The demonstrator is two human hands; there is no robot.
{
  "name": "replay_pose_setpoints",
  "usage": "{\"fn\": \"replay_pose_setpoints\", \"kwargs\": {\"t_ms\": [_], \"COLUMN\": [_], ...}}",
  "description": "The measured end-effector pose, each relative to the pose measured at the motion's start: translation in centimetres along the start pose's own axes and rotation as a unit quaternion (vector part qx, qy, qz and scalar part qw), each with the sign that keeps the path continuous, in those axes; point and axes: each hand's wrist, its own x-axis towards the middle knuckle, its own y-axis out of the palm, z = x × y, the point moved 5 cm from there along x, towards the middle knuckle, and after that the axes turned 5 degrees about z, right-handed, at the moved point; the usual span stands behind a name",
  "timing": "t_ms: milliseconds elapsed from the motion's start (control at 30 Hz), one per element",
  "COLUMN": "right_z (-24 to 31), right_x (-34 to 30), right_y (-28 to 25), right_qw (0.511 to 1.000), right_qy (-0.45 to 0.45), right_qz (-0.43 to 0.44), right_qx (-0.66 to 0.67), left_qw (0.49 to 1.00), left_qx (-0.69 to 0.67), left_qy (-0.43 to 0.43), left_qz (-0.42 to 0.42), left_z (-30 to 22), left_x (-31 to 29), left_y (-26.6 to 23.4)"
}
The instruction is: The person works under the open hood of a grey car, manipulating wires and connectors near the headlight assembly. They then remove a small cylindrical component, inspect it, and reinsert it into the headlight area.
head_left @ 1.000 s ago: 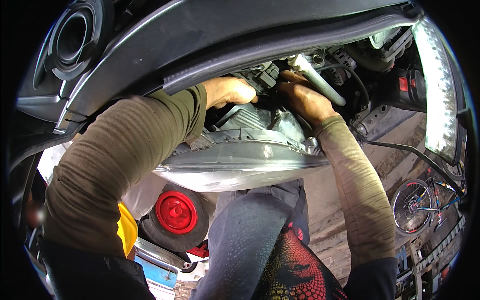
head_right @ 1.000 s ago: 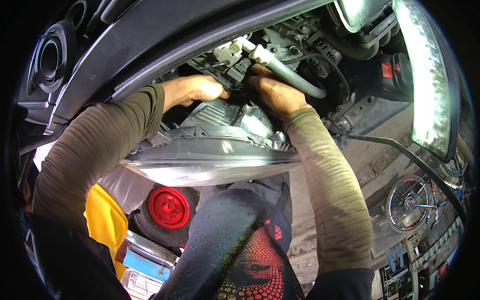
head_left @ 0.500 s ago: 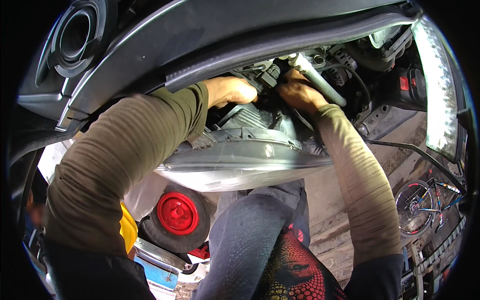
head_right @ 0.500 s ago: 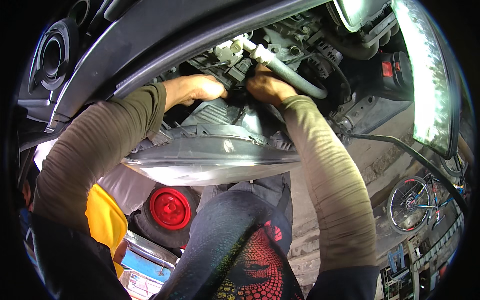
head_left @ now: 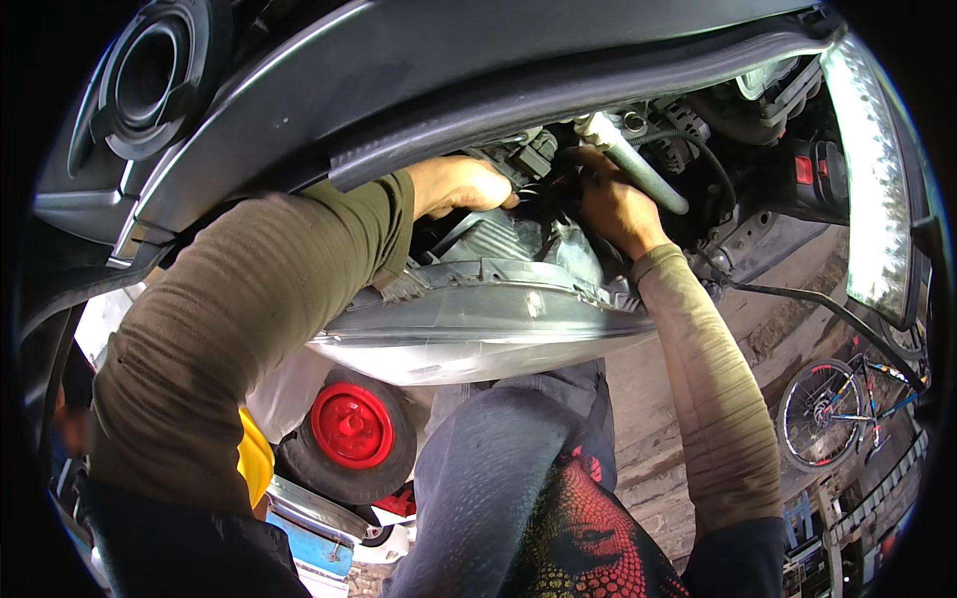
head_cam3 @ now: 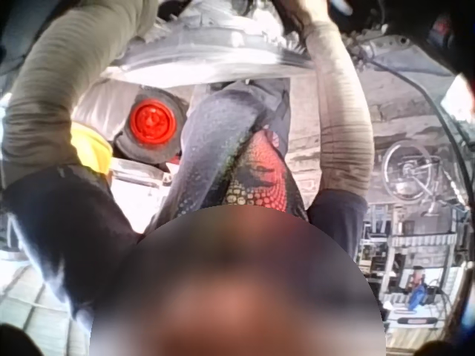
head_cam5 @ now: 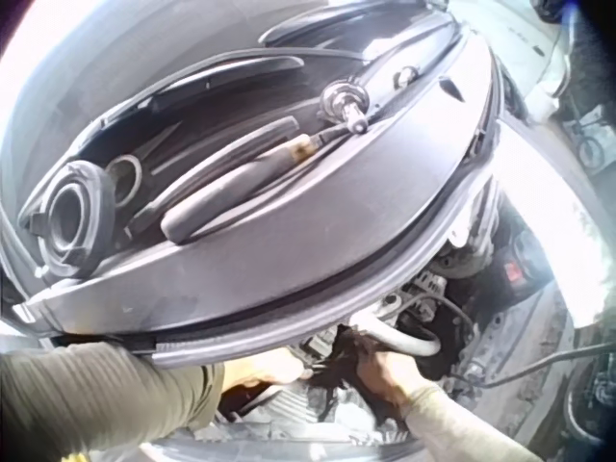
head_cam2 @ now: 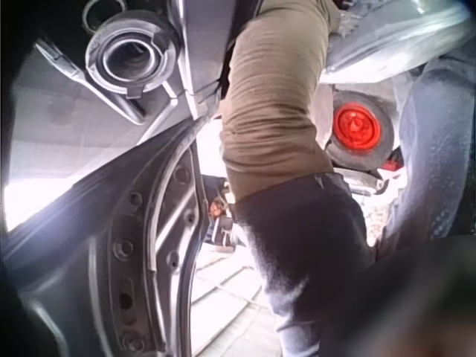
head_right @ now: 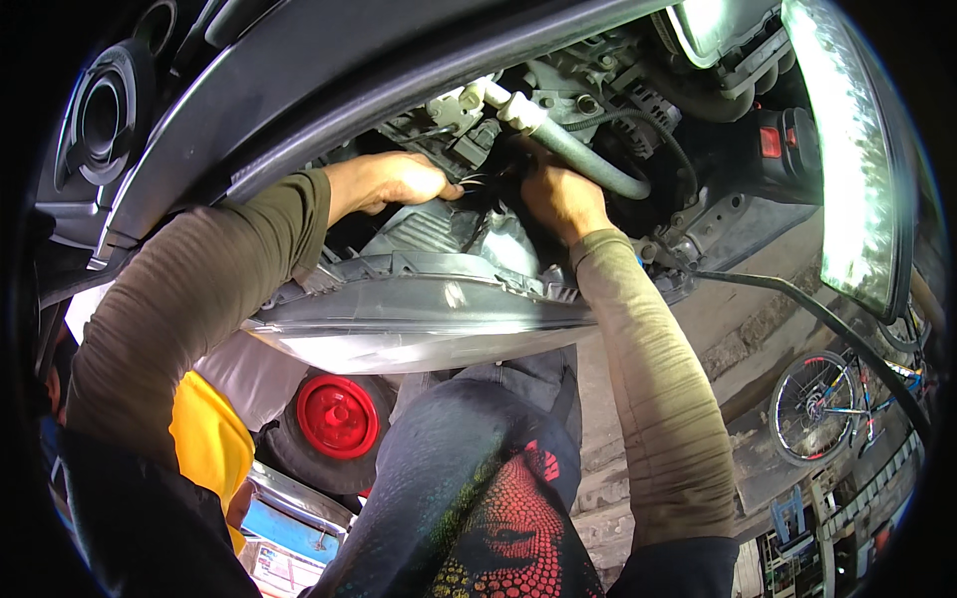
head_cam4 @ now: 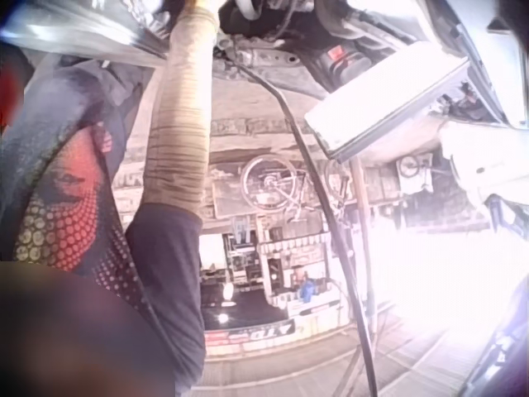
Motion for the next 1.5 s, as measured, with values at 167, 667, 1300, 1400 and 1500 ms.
{"fn": "replay_pose_setpoints", "kwargs": {"t_ms": [167,667,1300,1400,1500], "right_z": [1.6,3.1,4.8,4.2,2.8], "right_x": [-1.1,0.3,2.9,1.4,0.9], "right_y": [-1.7,-1.0,1.1,-0.4,-0.4], "right_qw": [0.976,0.950,0.849,0.946,0.986], "right_qy": [-0.200,-0.301,-0.275,-0.214,-0.129], "right_qz": [-0.045,0.011,0.074,0.078,0.109], "right_qx": [0.067,-0.086,-0.445,-0.229,-0.007], "left_qw": [1.000,0.999,0.998,0.997,0.998], "left_qx": [-0.006,0.023,0.043,0.056,0.051], "left_qy": [-0.005,-0.023,-0.029,-0.033,-0.015], "left_qz": [0.006,-0.004,-0.020,-0.028,-0.039], "left_z": [0.0,-0.3,-0.1,-0.1,-0.2], "left_x": [-0.4,-1.0,-0.2,-0.2,-0.4], "left_y": [0.0,0.0,-0.4,-0.5,-0.4]}}
